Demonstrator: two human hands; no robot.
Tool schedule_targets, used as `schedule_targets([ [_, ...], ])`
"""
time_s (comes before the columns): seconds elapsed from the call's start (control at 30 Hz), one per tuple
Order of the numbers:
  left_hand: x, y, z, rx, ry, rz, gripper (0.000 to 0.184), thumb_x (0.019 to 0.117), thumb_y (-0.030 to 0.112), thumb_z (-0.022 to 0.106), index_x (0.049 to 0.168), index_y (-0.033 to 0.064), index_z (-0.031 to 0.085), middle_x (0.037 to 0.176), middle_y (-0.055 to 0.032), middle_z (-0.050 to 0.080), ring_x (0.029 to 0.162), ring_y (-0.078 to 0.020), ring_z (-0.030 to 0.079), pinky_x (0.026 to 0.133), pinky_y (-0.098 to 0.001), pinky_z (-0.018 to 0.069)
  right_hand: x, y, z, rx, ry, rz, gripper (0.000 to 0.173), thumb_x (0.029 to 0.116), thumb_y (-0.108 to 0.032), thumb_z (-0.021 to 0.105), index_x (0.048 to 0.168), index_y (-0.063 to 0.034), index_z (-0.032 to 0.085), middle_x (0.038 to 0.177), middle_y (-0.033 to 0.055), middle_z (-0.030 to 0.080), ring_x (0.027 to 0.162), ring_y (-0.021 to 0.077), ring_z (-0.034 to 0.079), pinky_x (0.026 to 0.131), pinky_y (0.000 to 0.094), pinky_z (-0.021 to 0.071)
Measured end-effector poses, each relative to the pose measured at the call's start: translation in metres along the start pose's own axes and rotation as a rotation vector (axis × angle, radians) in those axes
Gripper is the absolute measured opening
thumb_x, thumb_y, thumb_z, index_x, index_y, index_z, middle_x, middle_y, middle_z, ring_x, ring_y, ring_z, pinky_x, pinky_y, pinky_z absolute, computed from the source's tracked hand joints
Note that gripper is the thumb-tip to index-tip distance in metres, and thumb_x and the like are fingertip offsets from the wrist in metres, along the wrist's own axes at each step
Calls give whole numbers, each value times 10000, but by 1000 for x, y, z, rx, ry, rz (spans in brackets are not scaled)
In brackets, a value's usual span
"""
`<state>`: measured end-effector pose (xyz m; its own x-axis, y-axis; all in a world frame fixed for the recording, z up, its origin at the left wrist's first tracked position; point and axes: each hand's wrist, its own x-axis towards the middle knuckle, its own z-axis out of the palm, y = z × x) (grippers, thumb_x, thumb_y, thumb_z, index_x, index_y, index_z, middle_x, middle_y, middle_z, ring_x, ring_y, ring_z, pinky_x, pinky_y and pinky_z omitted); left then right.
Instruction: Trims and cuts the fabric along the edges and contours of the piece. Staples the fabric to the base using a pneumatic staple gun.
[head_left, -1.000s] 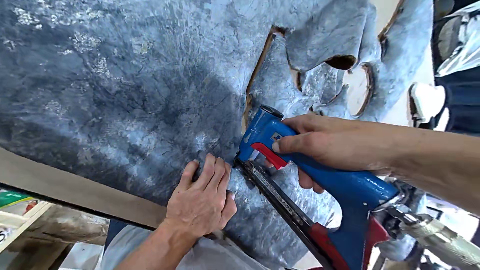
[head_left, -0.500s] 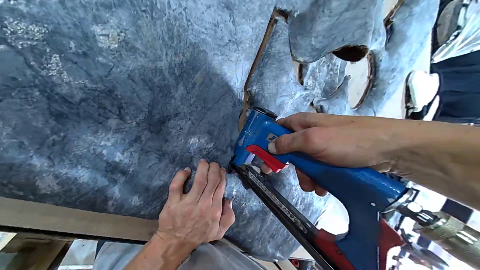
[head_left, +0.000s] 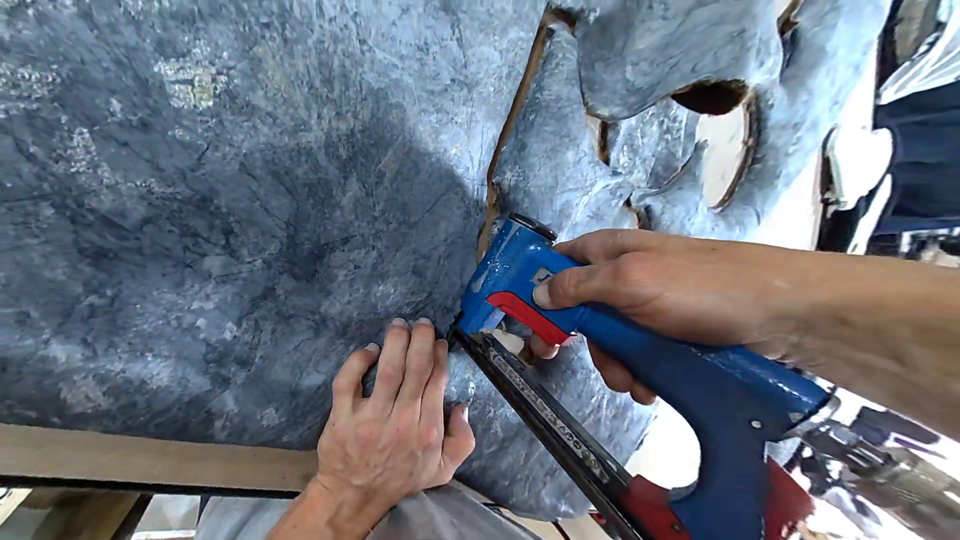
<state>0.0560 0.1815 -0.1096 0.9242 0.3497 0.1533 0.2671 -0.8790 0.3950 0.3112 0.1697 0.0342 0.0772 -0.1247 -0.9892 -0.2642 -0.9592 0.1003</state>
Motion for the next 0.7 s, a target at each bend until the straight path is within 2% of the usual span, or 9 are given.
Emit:
schedule_targets([
  [0.13,-8,-5,1,-63,91,44,641,962,575,376,1264,104,689,1418,-86,630,1385,-254,491,1134,-452,305,-1,4,-3,22,-11,-59,250,1101,-271,428,1178,-78,567,831,145,719,462,235,650,416,369,580],
  [0.2,-21,-17,0,-212,216,193,411,1012,390,502,1249,99,670,1336,-63,674,1342,-227,545,1170,-420,347,1,16,-11,99,-20,-117,273,1101,-311,429,1210,-94,555,898,167,719,463,240,645,425,381,582],
  [0.23,-28,-25,-3,-265,219,301,308,1029,257,531,1262,105,665,1324,-49,685,1325,-217,569,1160,-406,384,2,22,-16,139,-20,-149,283,1103,-322,426,1220,-98,554,928,169,729,464,244,647,424,384,580],
  [0.3,-36,-35,-12,-236,92,464,333,1045,95,497,1350,92,630,1411,-43,650,1369,-207,554,1163,-393,406,5,34,-22,194,-31,-216,290,1113,-312,396,1233,-99,552,988,152,749,468,243,655,409,384,575],
  [0.33,-36,-35,-16,-176,24,472,368,1051,90,478,1398,95,604,1454,-34,622,1396,-194,532,1170,-389,402,7,40,-24,212,-42,-244,290,1115,-301,384,1235,-98,553,1007,148,754,472,244,659,405,382,573],
  [0.37,-34,-33,-19,-107,-19,442,399,1057,134,459,1436,103,580,1478,-28,602,1415,-185,512,1177,-394,389,10,45,-24,223,-54,-271,287,1115,-293,380,1240,-100,552,1017,144,753,475,242,659,404,378,572],
  [0.5,-27,-25,-20,94,-114,296,580,1072,386,273,1557,121,453,1600,-42,469,1525,-213,356,1254,-469,232,19,59,-24,275,-91,-323,288,1117,-300,389,1265,-112,549,1039,145,746,483,253,664,424,391,584],
  [0.57,-24,-25,-18,120,-123,266,621,1065,438,246,1551,120,465,1601,-43,468,1524,-222,359,1249,-474,235,16,63,-23,277,-87,-316,289,1120,-296,378,1264,-112,548,1046,141,746,488,258,668,431,392,589],
  [0.7,-16,-27,-18,129,-138,234,680,1037,521,253,1515,116,516,1569,-68,508,1496,-239,407,1224,-497,271,1,59,-17,226,-24,-271,243,1104,-246,411,1222,-94,560,955,161,739,474,264,656,413,390,583],
])
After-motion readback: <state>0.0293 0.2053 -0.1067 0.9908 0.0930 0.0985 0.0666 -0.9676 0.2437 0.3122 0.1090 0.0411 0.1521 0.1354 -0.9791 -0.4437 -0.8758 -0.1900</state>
